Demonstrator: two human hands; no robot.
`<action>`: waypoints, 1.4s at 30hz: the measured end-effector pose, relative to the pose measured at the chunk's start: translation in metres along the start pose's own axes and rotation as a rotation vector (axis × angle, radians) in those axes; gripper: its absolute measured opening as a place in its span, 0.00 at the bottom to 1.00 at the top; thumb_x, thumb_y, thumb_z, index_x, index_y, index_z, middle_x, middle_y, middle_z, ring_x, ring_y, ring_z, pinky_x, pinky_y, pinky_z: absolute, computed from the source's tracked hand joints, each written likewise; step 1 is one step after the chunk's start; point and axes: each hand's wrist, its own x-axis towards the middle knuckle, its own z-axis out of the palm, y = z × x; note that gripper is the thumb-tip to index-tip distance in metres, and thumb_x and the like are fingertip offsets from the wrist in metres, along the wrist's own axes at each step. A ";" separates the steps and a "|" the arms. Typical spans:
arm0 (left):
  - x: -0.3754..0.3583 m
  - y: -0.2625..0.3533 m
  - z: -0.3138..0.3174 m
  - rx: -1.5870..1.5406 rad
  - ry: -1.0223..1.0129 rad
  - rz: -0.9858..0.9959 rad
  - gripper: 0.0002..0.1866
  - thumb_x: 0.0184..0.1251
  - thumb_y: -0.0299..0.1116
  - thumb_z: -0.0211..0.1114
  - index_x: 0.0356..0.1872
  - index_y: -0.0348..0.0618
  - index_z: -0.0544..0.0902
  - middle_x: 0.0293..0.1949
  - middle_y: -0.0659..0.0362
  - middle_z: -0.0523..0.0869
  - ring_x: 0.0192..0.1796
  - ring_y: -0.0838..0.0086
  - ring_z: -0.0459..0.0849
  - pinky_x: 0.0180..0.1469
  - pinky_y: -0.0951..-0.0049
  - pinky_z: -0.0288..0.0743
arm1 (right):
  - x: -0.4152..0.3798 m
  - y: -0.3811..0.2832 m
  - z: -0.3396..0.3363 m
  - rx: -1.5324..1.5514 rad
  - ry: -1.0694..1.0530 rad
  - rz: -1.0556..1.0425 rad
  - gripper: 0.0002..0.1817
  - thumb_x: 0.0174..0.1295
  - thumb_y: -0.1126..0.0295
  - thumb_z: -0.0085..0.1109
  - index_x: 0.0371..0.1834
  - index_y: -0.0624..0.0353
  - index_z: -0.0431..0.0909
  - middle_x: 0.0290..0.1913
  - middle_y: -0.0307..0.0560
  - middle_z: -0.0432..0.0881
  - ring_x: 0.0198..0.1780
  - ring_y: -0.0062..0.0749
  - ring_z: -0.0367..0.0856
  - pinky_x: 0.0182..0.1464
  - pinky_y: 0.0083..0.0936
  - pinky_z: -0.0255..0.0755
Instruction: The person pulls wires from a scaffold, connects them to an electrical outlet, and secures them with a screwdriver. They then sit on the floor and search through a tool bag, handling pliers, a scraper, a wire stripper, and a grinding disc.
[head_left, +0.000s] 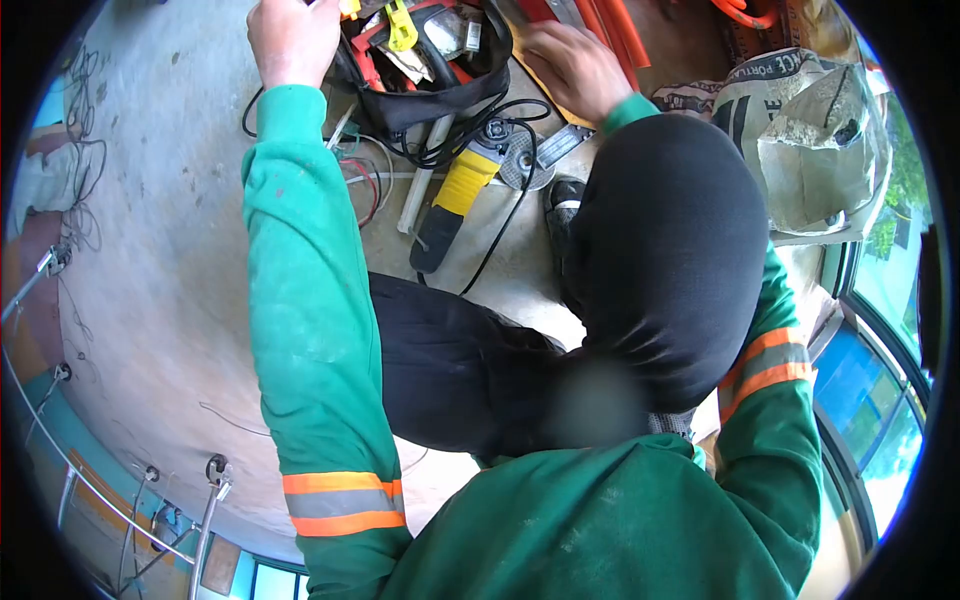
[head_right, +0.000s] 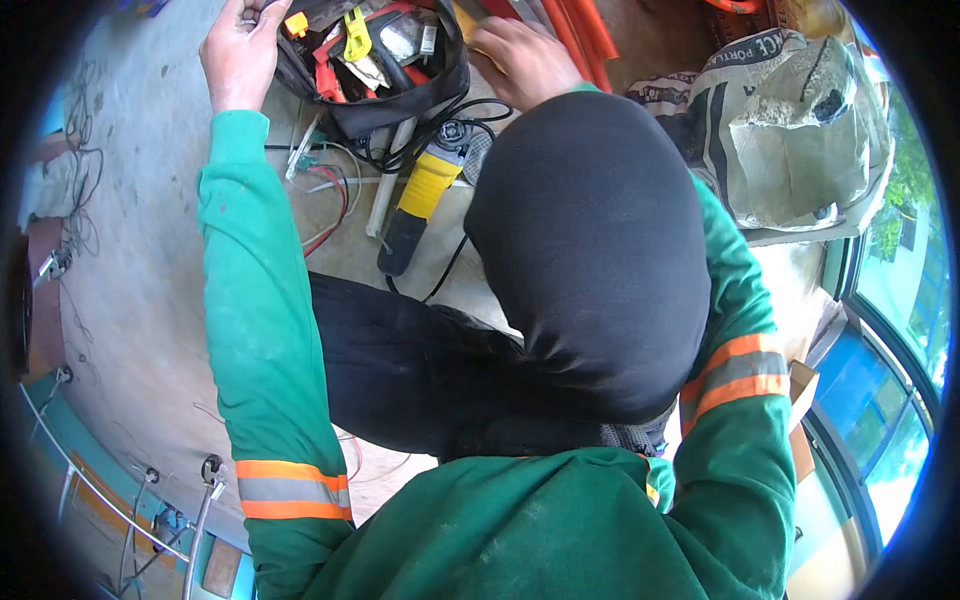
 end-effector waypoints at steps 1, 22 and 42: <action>0.000 -0.001 -0.001 -0.007 -0.013 0.002 0.08 0.59 0.23 0.67 0.31 0.36 0.74 0.22 0.61 0.73 0.27 0.79 0.69 0.32 0.74 0.68 | 0.022 -0.003 0.000 0.126 -0.070 -0.026 0.10 0.67 0.68 0.59 0.48 0.56 0.79 0.49 0.50 0.81 0.48 0.46 0.83 0.49 0.36 0.77; -0.043 0.010 0.009 0.239 -0.568 -0.081 0.14 0.67 0.37 0.64 0.45 0.40 0.74 0.34 0.42 0.85 0.41 0.46 0.85 0.44 0.51 0.78 | 0.140 -0.036 0.083 1.296 -0.430 0.573 0.12 0.54 0.72 0.65 0.42 0.60 0.81 0.37 0.48 0.84 0.34 0.34 0.84 0.37 0.31 0.79; -0.017 -0.034 -0.024 0.366 -0.089 -0.182 0.09 0.66 0.35 0.66 0.43 0.44 0.79 0.37 0.48 0.87 0.43 0.50 0.85 0.45 0.55 0.76 | 0.116 -0.055 0.037 0.657 -0.389 0.591 0.24 0.68 0.58 0.57 0.61 0.61 0.76 0.30 0.50 0.85 0.23 0.30 0.85 0.34 0.32 0.81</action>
